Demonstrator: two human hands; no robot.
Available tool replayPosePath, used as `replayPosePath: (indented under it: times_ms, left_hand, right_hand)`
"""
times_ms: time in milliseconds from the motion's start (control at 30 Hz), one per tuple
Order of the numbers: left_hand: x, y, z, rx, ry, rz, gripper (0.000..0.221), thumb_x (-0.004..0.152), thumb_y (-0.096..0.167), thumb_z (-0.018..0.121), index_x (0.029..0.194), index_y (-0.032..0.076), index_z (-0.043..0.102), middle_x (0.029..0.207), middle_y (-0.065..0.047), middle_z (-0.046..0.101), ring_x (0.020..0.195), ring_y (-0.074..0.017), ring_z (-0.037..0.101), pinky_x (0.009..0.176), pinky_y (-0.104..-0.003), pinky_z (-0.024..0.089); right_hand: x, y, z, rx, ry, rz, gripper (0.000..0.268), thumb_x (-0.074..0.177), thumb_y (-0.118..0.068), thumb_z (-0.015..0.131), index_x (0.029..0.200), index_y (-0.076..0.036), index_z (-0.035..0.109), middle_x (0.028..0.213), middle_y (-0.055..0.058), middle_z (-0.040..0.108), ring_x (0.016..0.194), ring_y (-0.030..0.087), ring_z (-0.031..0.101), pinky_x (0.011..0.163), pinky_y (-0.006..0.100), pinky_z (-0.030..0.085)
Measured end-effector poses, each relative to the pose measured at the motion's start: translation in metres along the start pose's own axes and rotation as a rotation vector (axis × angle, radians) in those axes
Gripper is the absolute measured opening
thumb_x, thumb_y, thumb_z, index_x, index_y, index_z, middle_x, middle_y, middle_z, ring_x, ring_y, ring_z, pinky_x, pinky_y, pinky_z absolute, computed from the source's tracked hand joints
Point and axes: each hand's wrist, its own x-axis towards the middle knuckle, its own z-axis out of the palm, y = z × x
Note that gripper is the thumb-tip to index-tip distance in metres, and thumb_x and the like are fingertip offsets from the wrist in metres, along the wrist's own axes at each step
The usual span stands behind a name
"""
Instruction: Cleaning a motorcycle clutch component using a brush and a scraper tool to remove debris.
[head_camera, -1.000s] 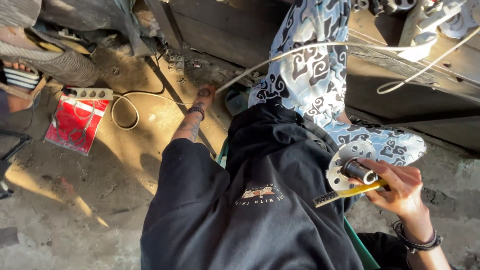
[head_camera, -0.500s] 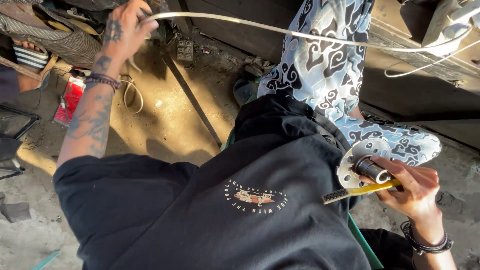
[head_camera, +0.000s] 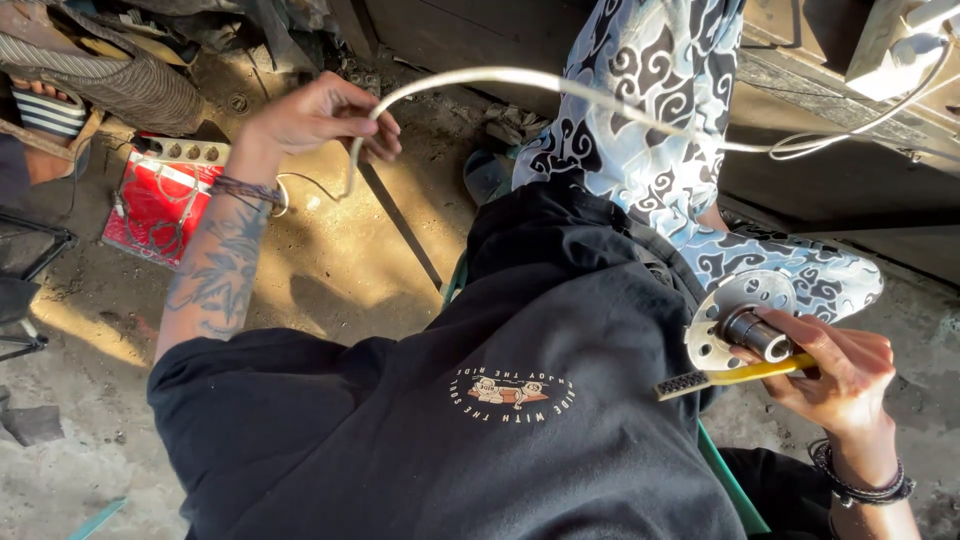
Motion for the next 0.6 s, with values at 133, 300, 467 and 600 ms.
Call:
replayPosePath:
  times_ms: [133,300,467,600]
  left_hand:
    - [-0.014,0.009,-0.034,0.042,-0.129,0.198,0.033,0.098,0.014,0.063,0.127,0.0,0.066,0.108,-0.021,0.075,0.091,-0.0298,0.079,0.079,-0.036,0.07]
    - [-0.016,0.025,-0.028,-0.01,0.247,0.286,0.026,0.109,0.005,0.058,0.134,0.008,0.065,0.129,-0.014,0.069,0.112,-0.0243,0.073,0.101,-0.03,0.065]
    - [0.011,-0.009,-0.022,0.415,0.34,0.068,0.029,0.104,-0.004,0.061,0.132,0.0,0.066,0.113,-0.018,0.074,0.099,-0.0227,0.074,0.097,-0.024,0.061]
    - [0.059,-0.062,-0.015,0.534,0.431,0.093,0.02,0.099,-0.003,0.069,0.118,0.0,0.073,0.111,-0.016,0.077,0.089,-0.0197,0.077,0.077,-0.018,0.062]
  right_hand:
    - [-0.001,0.003,0.001,0.023,-0.011,-0.007,0.06,0.057,-0.003,0.087,0.115,0.007,0.073,0.097,0.021,0.077,0.062,0.02,0.067,0.057,0.029,0.052]
    - [0.0,0.001,0.001,0.016,-0.006,0.019,0.054,0.063,-0.003,0.089,0.113,0.008,0.074,0.091,0.018,0.076,0.058,0.017,0.063,0.053,0.028,0.049]
    - [0.003,0.001,0.002,0.003,0.012,-0.006,0.052,0.063,-0.003,0.089,0.112,0.008,0.075,0.09,0.019,0.076,0.053,0.017,0.057,0.051,0.028,0.045]
    - [0.01,-0.005,0.003,-0.024,0.029,-0.057,0.047,0.067,-0.005,0.091,0.11,0.007,0.075,0.088,0.017,0.076,0.054,0.017,0.058,0.052,0.029,0.046]
